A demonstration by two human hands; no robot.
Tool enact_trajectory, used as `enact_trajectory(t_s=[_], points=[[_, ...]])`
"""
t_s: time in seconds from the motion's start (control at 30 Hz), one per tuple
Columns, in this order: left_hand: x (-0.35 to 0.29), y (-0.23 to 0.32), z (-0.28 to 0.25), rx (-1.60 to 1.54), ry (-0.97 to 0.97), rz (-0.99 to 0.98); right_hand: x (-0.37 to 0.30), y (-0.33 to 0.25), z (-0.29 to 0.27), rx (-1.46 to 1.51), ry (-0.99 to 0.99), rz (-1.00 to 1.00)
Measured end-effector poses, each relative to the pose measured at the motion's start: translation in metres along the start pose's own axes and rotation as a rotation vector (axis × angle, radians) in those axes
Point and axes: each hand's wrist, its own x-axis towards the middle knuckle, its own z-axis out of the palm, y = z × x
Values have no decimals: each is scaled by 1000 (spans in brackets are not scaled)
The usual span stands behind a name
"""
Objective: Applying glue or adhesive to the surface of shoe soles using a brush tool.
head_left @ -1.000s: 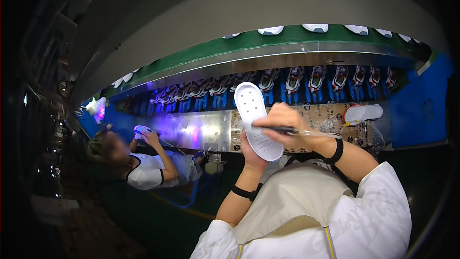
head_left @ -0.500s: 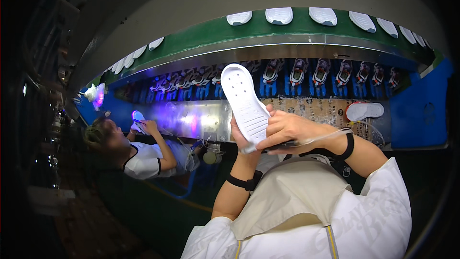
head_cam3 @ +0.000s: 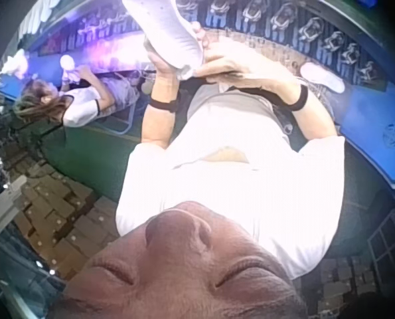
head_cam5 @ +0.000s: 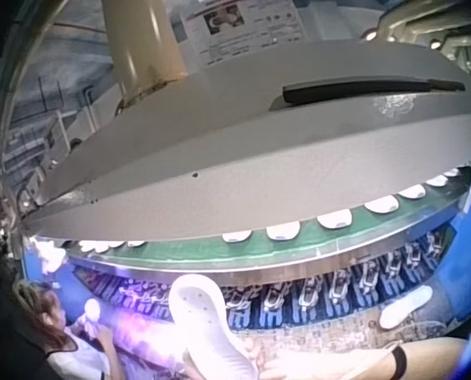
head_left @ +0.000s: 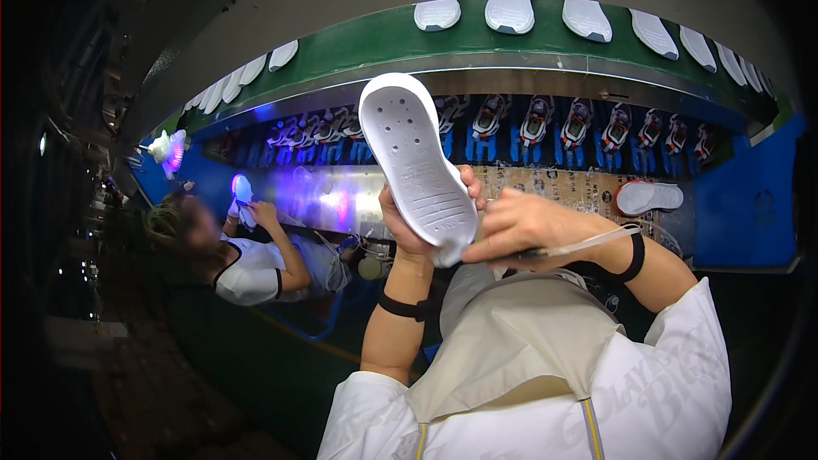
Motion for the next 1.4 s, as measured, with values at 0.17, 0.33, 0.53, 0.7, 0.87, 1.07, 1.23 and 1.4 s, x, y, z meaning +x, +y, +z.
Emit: enact_trajectory(t_s=[0.17,0.33,0.53,0.7,0.87,1.07,1.23,1.4], points=[[5,18,6,185,-64,-42,-3,-12,-13,168,40,102],[14,27,25,484,7,-110,-4,-6,-12,-34,-86,21],[23,37,30,570,63,-196,-4,-4,-15,-137,79,85],[30,42,15,605,69,-342,-7,-6,-21,51,-19,16],[38,43,1,645,105,-387,-10,6,-18,-207,-46,68],[35,34,-2,382,129,-358,-14,3,-14,169,308,250],[36,-5,-6,-114,34,-118,-6,20,31,-72,476,164],[26,-8,-27,-173,-36,-90,-8,8,20,266,263,97]])
